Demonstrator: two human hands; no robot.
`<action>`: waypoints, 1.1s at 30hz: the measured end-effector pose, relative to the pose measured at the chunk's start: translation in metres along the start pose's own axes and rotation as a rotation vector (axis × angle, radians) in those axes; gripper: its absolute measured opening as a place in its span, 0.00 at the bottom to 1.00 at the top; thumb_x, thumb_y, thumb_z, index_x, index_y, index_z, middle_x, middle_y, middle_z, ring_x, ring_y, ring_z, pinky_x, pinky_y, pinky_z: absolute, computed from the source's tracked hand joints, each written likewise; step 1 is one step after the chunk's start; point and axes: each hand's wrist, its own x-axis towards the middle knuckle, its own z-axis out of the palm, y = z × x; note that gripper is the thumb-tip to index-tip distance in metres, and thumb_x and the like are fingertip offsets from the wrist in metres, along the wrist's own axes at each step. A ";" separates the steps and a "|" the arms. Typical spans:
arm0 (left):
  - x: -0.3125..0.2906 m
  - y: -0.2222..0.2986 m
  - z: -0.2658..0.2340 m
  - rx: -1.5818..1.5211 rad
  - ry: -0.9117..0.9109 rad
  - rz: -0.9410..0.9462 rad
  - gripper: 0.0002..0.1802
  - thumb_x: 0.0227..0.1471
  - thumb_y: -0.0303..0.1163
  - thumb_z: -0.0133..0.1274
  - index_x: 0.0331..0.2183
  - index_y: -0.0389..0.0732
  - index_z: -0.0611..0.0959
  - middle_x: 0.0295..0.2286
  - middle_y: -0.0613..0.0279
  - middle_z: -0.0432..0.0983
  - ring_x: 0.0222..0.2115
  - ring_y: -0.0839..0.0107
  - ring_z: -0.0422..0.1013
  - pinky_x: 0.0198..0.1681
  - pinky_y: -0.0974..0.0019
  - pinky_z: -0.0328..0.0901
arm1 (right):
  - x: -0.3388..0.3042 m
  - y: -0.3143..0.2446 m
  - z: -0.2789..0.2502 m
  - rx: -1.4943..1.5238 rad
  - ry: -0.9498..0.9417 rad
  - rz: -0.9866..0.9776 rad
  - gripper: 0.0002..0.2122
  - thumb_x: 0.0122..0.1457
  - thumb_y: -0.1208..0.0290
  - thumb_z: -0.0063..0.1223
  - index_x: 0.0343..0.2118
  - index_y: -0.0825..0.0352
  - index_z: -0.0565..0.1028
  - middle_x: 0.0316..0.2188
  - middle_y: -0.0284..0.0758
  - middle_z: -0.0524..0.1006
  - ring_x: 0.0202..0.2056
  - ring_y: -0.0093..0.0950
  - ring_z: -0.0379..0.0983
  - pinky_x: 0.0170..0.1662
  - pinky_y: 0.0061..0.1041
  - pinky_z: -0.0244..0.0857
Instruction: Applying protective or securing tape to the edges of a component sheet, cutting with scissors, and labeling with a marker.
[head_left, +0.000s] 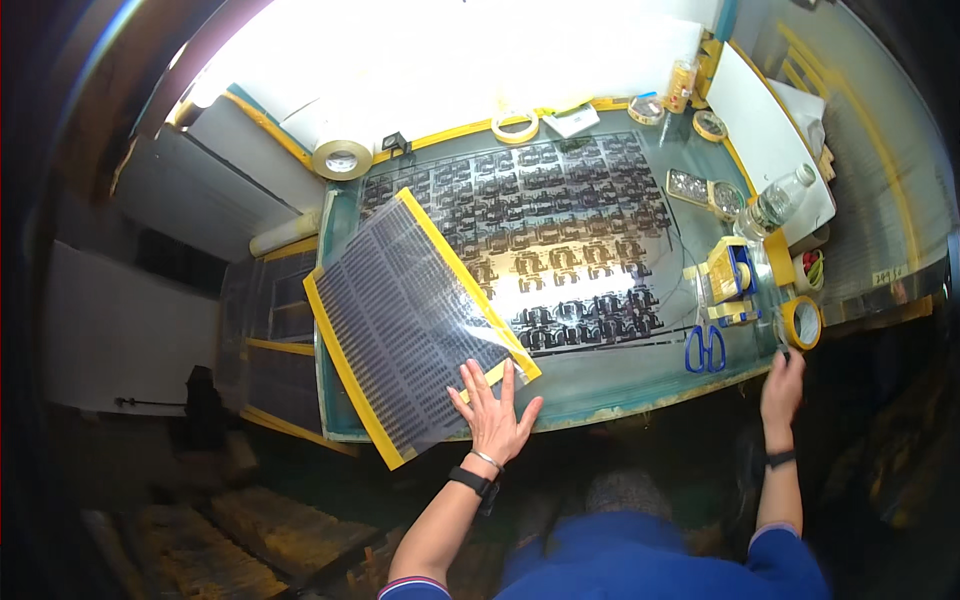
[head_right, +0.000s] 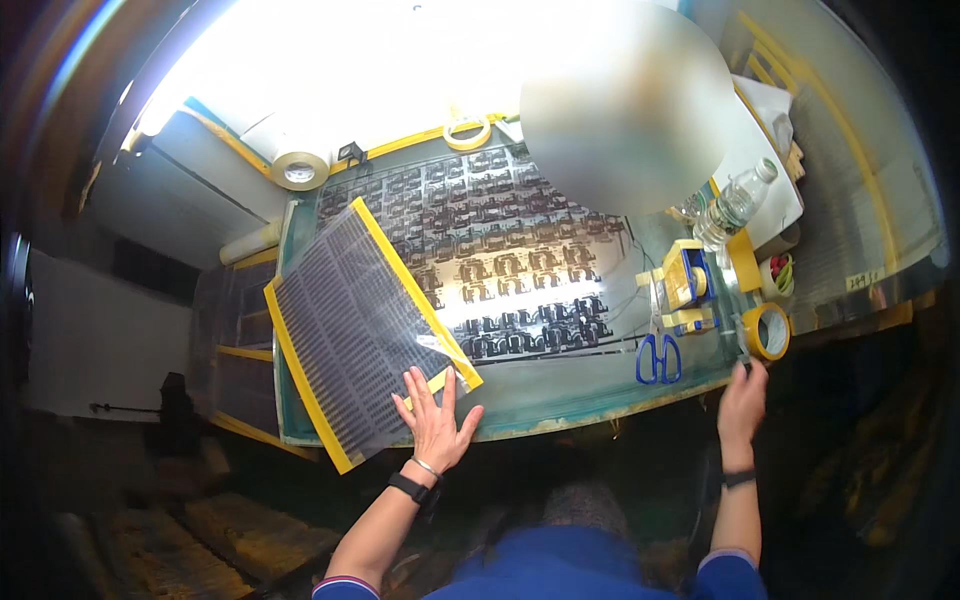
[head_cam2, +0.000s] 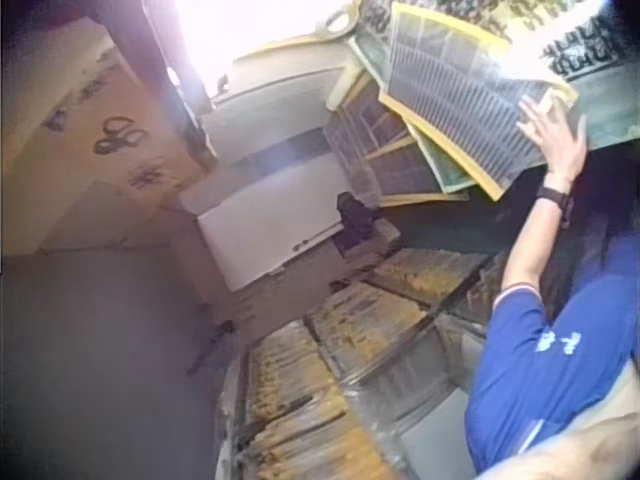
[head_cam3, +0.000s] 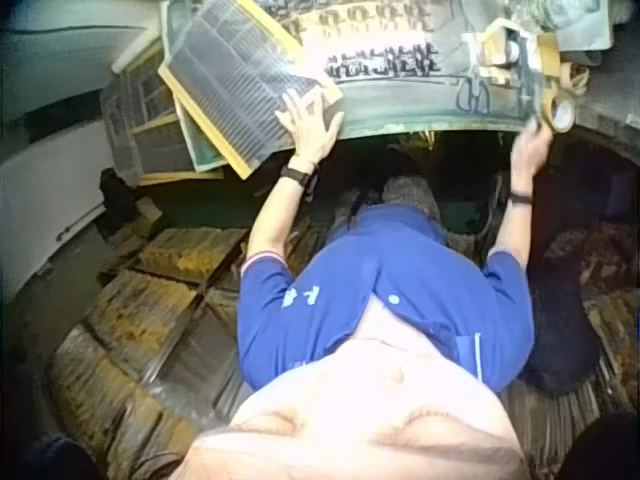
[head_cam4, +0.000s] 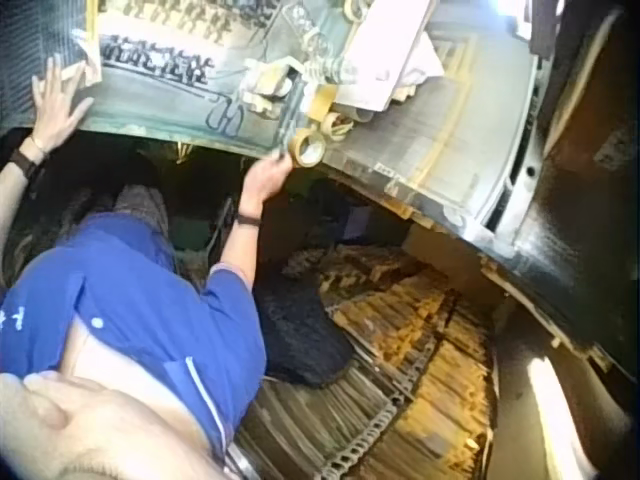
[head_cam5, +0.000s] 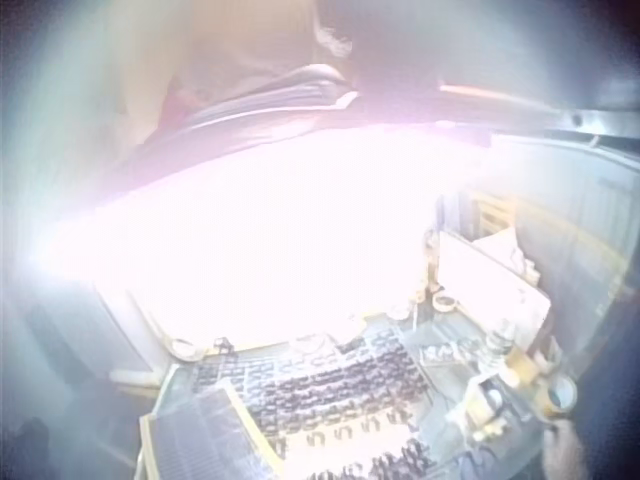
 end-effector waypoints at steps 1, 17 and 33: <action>-0.002 0.002 -0.003 -0.063 0.025 0.029 0.39 0.52 0.51 0.47 0.59 0.42 0.57 0.58 0.32 0.35 0.60 0.40 0.31 0.57 0.37 0.27 | -0.015 0.008 -0.021 0.029 0.045 -0.005 0.13 0.61 0.70 0.43 0.45 0.72 0.67 0.36 0.45 0.72 0.38 0.37 0.70 0.43 0.30 0.62; -0.057 -0.042 -0.059 -0.712 0.254 0.390 0.10 0.53 0.31 0.48 0.32 0.33 0.70 0.23 0.52 0.68 0.22 0.56 0.69 0.23 0.61 0.65 | -0.108 -0.251 0.069 1.235 -1.518 0.564 0.10 0.55 0.72 0.53 0.37 0.73 0.70 0.21 0.42 0.76 0.17 0.23 0.72 0.17 0.18 0.67; -0.088 -0.078 -0.043 -1.676 -0.381 -0.317 0.24 0.62 0.45 0.27 0.22 0.41 0.65 0.15 0.65 0.63 0.16 0.76 0.59 0.21 0.77 0.56 | -0.092 -0.272 0.120 1.063 -1.380 0.323 0.08 0.55 0.72 0.53 0.31 0.70 0.67 0.17 0.40 0.73 0.15 0.26 0.70 0.15 0.21 0.64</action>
